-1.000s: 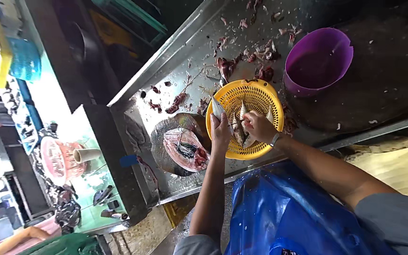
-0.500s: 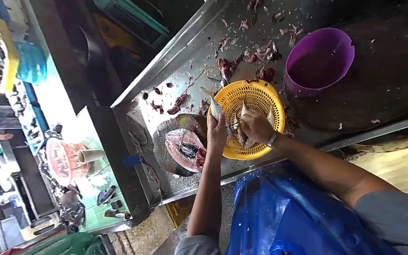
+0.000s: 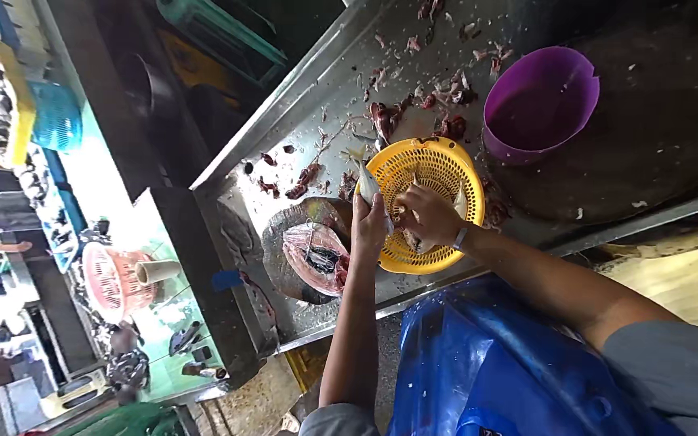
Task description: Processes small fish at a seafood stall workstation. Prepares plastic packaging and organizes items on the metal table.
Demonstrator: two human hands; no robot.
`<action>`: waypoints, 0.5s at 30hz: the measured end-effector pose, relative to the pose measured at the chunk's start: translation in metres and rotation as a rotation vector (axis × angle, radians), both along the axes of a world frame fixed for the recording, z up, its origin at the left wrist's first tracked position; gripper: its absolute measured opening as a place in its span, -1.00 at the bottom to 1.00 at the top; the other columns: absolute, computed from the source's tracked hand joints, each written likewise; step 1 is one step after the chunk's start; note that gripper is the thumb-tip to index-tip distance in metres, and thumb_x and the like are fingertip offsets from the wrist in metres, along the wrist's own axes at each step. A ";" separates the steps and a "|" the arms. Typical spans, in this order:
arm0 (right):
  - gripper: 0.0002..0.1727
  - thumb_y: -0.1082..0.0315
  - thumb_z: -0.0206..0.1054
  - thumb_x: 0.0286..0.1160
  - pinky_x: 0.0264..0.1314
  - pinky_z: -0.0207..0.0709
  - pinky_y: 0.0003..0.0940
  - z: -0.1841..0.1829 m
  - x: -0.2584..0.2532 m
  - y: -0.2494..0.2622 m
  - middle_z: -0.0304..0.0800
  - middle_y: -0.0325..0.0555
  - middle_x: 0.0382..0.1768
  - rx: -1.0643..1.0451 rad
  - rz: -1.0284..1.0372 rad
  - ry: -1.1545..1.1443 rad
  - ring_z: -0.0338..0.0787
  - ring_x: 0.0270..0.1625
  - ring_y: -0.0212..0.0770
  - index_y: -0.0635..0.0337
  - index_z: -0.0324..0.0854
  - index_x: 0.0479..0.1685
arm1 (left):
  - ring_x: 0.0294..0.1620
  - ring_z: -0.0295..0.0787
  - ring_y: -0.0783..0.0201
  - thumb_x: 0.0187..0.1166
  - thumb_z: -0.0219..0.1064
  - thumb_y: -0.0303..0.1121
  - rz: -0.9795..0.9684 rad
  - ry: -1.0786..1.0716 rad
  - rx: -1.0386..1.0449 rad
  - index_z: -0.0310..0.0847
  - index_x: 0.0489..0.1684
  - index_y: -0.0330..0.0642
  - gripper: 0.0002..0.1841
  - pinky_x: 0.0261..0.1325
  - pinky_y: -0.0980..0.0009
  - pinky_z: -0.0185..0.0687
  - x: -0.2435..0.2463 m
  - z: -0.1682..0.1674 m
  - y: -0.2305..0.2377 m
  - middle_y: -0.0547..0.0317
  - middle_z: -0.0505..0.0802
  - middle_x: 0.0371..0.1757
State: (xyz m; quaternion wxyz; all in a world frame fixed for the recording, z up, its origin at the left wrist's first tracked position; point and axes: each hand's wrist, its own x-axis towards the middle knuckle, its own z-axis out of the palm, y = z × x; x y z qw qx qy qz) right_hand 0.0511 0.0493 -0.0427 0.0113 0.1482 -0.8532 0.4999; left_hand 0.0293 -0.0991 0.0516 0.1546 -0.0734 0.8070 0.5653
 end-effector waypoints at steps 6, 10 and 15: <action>-0.77 0.34 0.25 0.62 0.20 0.68 0.07 -0.001 -0.008 -0.007 0.81 0.11 -0.09 -0.044 0.033 0.067 0.79 0.10 0.15 0.29 0.78 -0.18 | -0.09 0.73 0.39 0.89 0.02 -0.23 0.016 -0.002 0.017 0.29 0.54 -0.19 -0.62 0.02 0.34 0.73 -0.002 -0.001 0.006 0.12 0.73 0.04; -0.77 0.39 0.22 0.61 0.24 0.64 0.01 -0.012 -0.005 0.004 0.79 0.13 -0.09 -0.146 -0.013 -0.052 0.78 0.08 0.11 0.35 0.76 -0.19 | -0.12 0.71 0.41 0.88 0.04 -0.22 0.043 0.013 0.028 0.31 0.50 -0.18 -0.64 -0.03 0.38 0.70 -0.003 0.002 -0.004 0.17 0.71 0.00; -0.64 0.13 0.16 0.80 0.30 0.67 -0.05 0.004 -0.001 -0.010 0.77 0.03 0.00 -0.124 0.217 0.077 0.77 0.17 0.01 0.23 0.75 0.01 | -0.03 0.69 0.42 0.89 0.01 -0.21 0.160 0.093 0.126 0.33 0.48 -0.18 -0.65 0.08 0.38 0.69 -0.003 -0.014 0.005 0.18 0.70 0.05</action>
